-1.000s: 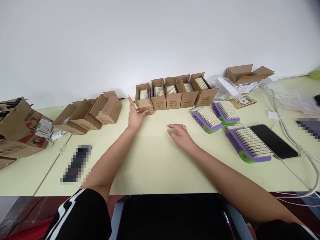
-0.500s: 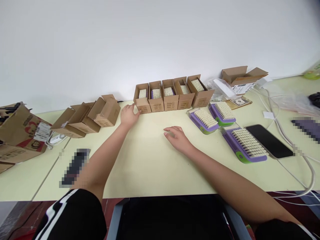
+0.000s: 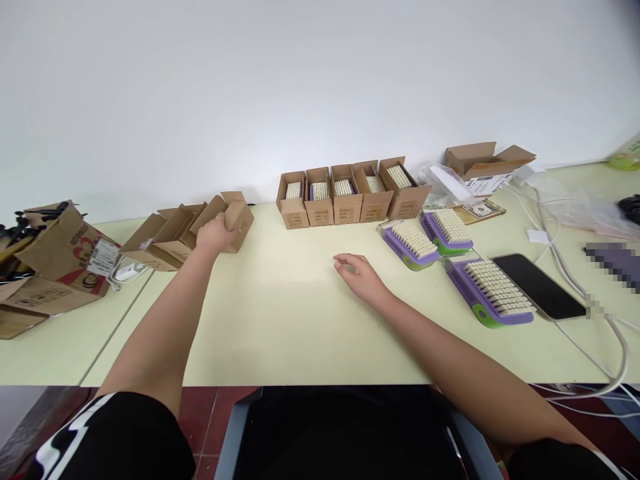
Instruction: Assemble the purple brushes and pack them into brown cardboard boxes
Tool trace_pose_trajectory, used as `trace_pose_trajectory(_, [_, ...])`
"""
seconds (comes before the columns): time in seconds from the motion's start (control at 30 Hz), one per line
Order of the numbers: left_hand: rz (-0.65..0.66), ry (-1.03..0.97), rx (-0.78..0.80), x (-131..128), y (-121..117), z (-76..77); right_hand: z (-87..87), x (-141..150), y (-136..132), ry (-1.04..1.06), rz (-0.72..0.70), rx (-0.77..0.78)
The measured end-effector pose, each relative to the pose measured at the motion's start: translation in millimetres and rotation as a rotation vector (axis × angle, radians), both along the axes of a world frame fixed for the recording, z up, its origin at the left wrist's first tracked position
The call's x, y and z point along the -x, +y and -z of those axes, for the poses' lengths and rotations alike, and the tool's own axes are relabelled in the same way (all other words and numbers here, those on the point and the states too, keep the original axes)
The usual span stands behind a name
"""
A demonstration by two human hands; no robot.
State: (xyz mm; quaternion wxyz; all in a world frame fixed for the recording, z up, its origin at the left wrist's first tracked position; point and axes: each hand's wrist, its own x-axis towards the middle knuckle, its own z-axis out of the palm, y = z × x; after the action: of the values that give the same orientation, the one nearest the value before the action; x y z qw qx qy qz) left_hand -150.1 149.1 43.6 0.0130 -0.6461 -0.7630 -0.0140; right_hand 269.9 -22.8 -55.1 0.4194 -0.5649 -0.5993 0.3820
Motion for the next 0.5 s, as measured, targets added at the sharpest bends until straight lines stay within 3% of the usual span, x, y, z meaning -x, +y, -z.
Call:
trace_pose_trajectory(0.2, [0.164, -0.007, -0.072, -22, -41, 5.9, 0.8, -1, 1, 0.027, 0.035, -0.034])
trace_pose_trajectory(0.4, [0.398, -0.146, -0.115, -54, -111, 17.1, -4.4, -3, -2, 0.073, 0.076, -0.131])
trace_pose_trajectory(0.5, [0.579, -0.243, -0.108, -88, -145, 24.6, -17.0, -4, -8, 0.048, 0.112, -0.296])
